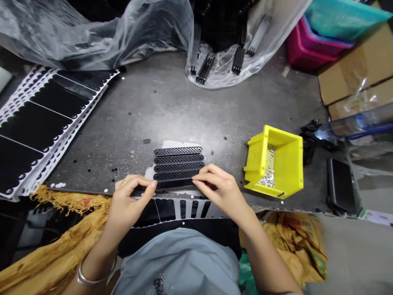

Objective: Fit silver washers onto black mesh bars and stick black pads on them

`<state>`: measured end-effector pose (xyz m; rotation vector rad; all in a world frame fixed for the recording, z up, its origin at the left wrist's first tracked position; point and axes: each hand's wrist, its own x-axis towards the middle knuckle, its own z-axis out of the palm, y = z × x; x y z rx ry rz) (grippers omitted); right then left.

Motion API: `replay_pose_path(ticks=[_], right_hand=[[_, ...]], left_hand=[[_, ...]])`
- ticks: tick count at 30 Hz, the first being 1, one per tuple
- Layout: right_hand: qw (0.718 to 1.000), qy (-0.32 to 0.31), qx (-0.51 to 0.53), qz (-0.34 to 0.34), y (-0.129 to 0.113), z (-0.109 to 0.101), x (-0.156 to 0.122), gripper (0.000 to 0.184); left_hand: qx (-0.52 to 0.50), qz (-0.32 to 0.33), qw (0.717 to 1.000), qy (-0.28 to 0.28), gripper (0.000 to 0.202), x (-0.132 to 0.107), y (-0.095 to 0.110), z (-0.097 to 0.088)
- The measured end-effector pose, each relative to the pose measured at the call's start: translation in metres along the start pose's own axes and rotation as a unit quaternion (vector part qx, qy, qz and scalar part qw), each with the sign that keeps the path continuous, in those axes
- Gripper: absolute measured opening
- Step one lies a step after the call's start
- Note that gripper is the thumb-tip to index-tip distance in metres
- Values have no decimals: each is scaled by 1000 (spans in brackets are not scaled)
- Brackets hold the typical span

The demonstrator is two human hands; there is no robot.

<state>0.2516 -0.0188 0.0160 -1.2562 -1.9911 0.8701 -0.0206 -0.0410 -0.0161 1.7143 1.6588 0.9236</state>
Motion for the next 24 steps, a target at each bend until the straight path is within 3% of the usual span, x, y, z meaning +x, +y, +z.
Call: replay_pose_path(ticks=[4, 7, 9, 10, 12, 14, 17, 20, 22, 24], right_hand=[[999, 2, -28, -32, 3, 3, -3, 14], [983, 94, -142, -74, -6, -3, -23, 25], [975, 130, -174, -56, -13, -7, -46, 33], [978, 119, -167, -36, -14, -7, -58, 33], [986, 78, -148, -3, -12, -2, -77, 29], [986, 68, -154, 6, -2, 11, -87, 27], [983, 82, -164, -19, 14, 26, -93, 30], [992, 70, -83, -61, 19, 20, -102, 31], [997, 58, 49, -28, 14, 2, -109, 24], [975, 79, 204, 35, 5, -17, -109, 17]], left_hand=[[32, 21, 999, -1, 19, 2, -1, -3], [75, 81, 992, 68, 12, -3, 9, -1], [65, 161, 979, 104, 11, -12, 20, 9], [45, 205, 974, 89, 15, -18, 24, 18], [-4, 278, 961, 4, 22, -28, 30, 41], [-17, 319, 945, -62, 23, -36, 28, 63], [5, 366, 928, -71, 26, -39, 18, 84], [11, 371, 926, -65, 28, -37, 11, 87], [11, 359, 931, -62, 28, -37, 12, 87], [7, 345, 936, -64, 29, -39, 16, 89]])
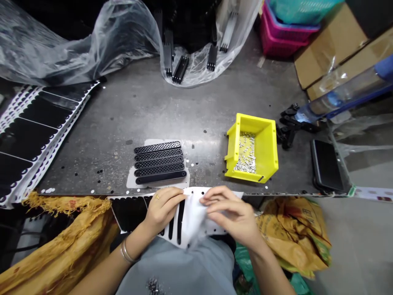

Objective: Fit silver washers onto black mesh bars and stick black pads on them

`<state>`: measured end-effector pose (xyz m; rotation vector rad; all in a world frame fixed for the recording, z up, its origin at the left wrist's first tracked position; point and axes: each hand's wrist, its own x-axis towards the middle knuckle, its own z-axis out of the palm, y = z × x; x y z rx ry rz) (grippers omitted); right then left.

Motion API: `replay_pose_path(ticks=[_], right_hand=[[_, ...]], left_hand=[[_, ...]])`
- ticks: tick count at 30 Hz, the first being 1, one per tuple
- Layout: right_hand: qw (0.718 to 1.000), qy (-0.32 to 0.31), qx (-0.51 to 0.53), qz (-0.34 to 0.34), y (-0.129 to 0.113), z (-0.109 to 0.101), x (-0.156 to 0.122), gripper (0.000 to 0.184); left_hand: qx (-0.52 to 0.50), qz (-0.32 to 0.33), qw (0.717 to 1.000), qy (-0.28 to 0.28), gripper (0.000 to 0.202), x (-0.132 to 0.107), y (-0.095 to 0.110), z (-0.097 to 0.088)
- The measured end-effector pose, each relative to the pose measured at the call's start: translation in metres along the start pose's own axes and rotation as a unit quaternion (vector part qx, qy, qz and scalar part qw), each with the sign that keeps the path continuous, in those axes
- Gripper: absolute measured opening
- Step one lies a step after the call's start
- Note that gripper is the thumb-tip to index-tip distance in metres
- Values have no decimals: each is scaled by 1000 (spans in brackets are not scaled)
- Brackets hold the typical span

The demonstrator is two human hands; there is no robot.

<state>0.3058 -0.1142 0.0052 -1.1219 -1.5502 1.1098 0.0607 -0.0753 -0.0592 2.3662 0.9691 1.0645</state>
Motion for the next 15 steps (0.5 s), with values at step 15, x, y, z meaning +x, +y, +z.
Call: replay_pose_path(ticks=[15], right_hand=[[901, -164, -330, -230, -5, 84, 139, 20]], left_hand=[[29, -334, 939, 71, 10, 15, -34, -101]])
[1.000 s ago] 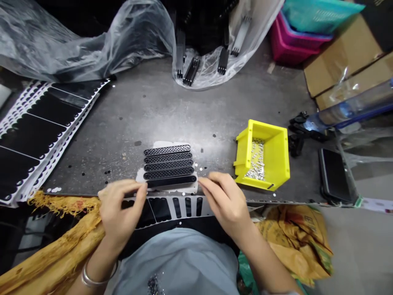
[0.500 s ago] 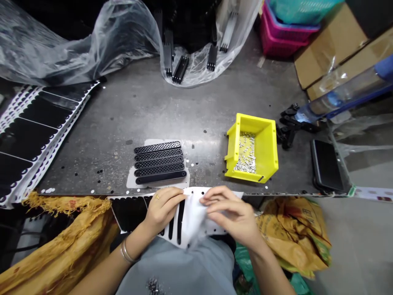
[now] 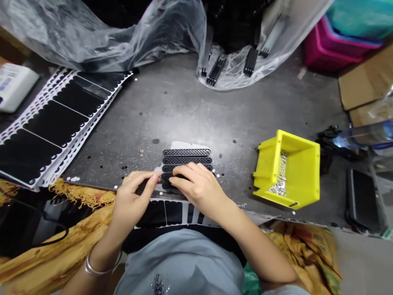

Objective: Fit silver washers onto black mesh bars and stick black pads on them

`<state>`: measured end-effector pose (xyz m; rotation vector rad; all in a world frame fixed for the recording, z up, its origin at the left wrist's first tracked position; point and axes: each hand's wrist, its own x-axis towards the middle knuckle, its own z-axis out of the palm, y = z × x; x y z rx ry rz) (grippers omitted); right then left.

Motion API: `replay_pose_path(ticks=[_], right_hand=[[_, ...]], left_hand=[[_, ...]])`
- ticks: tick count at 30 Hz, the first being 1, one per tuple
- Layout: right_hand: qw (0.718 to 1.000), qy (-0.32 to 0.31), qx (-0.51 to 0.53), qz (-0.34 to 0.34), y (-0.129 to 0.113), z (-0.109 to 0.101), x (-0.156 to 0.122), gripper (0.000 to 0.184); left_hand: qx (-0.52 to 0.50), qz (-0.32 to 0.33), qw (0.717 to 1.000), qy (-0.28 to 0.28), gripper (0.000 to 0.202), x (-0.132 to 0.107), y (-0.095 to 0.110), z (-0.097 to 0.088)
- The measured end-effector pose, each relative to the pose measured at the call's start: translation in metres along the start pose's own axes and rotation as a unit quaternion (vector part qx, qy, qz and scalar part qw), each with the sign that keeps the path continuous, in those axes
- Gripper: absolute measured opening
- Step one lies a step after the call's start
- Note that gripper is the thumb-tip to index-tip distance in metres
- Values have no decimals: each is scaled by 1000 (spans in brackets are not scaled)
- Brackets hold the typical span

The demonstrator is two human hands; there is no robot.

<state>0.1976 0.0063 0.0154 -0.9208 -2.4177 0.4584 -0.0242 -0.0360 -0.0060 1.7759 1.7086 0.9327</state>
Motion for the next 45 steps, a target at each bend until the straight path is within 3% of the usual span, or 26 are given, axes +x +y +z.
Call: replay_pose_path(ticks=[5, 10, 17, 22, 25, 28, 30, 31, 35, 38, 40, 43, 44, 45], right_hand=[[1000, -23, 13, 5, -1, 2, 8, 23], [999, -35, -9, 26, -1, -6, 4, 22], [969, 35, 138, 202, 24, -34, -37, 16], [965, 61, 170, 191, 31, -25, -45, 14], [974, 75, 131, 167, 25, -25, -48, 17], [974, 141, 46, 169, 5, -28, -66, 26], [971, 136, 52, 192, -12, -25, -84, 29], [970, 117, 65, 201, -20, -21, -92, 28], [976, 88, 49, 191, -35, 5, -118, 29], [976, 87, 109, 169, -31, 7, -130, 23], [949, 79, 234, 196, -28, -8, -137, 11], [859, 145, 422, 253, -27, -37, -134, 6], [842, 176, 441, 257, -27, -44, -127, 11], [845, 193, 427, 259, -27, -48, -117, 16]], left_hand=[[-52, -36, 998, -20, 14, 6, 0, 7], [-35, -49, 998, -29, 16, 12, 1, 7], [-36, -40, 998, -31, 19, 13, -2, 8], [-31, -37, 998, -30, 19, 15, -5, 8], [-10, -27, 999, -31, 19, 17, -4, 5], [29, 24, 998, 47, 13, 6, 4, 7], [11, 95, 992, 88, 7, -10, 11, 14], [-13, 135, 988, 77, 10, -20, 14, 20], [-85, 250, 963, -57, 23, -49, 14, 52], [-73, 292, 952, -58, 26, -54, 1, 70], [-58, 301, 950, -52, 27, -54, -7, 77], [-38, 302, 952, -36, 30, -57, -7, 83], [-36, 300, 953, -28, 31, -58, -4, 82], [-40, 298, 954, -18, 31, -59, 0, 81]])
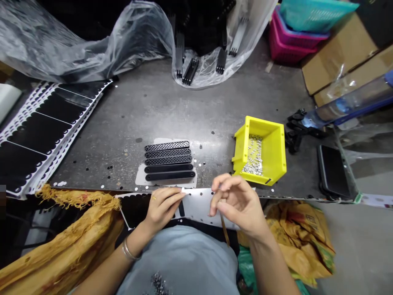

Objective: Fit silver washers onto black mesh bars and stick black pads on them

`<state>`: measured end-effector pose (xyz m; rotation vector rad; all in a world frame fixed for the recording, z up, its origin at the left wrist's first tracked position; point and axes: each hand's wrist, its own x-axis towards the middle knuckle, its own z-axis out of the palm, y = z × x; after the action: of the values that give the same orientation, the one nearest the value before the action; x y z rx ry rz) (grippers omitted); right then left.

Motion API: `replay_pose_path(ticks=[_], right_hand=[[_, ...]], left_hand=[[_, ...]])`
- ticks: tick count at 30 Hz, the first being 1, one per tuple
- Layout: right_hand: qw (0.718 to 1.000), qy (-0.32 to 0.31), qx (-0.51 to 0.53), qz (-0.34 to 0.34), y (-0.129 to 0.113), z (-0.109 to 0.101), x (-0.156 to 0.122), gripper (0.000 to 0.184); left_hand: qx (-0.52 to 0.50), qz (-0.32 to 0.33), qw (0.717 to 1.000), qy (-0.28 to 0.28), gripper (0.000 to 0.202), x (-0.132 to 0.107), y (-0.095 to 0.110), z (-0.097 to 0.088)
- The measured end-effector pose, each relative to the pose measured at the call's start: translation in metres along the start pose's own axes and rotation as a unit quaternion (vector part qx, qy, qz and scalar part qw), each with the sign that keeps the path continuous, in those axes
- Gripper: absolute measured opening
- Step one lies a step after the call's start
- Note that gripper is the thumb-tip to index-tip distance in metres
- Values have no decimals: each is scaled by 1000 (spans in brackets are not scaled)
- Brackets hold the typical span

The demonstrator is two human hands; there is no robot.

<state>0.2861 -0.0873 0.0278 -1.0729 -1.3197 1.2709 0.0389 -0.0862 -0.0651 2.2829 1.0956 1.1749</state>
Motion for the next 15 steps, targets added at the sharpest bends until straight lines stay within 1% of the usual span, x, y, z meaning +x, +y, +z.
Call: replay_pose_path(ticks=[1, 2, 3, 4, 5, 6, 7, 9, 10, 12, 15], right_hand=[[999, 8, -48, -15, -4, 6, 11, 22], [992, 1, -123, -39, -5, 15, 24, 28], [976, -16, -207, -66, -4, 26, 37, 34], [955, -39, -278, -99, -1, 37, 52, 40], [932, -65, -330, -133, 4, 48, 66, 45], [912, -89, -363, -167, 9, 57, 78, 47], [896, -108, -382, -196, 14, 66, 89, 45], [871, -128, -410, -238, 23, 76, 106, 32], [860, -134, -422, -254, 25, 78, 112, 25], [841, -152, -446, -267, 26, 80, 119, 19], [828, -176, -466, -259, 21, 80, 123, 19]], left_hand=[[-3, -2, 1000, 12, 30, 3, 4, -4], [-7, -6, 1000, 26, 29, 8, 8, -10], [-5, -16, 999, 46, 29, 14, 10, -18], [5, -34, 997, 68, 28, 21, 10, -28], [23, -64, 994, 91, 26, 29, 8, -38], [45, -111, 987, 110, 21, 37, 3, -49], [61, -163, 978, 116, 15, 44, -4, -59], [65, -250, 962, 89, 8, 55, -20, -74], [53, -278, 957, 65, 10, 59, -28, -78], [21, -308, 951, 29, 14, 62, -39, -79], [-12, -322, 946, 26, 15, 63, -46, -75]])
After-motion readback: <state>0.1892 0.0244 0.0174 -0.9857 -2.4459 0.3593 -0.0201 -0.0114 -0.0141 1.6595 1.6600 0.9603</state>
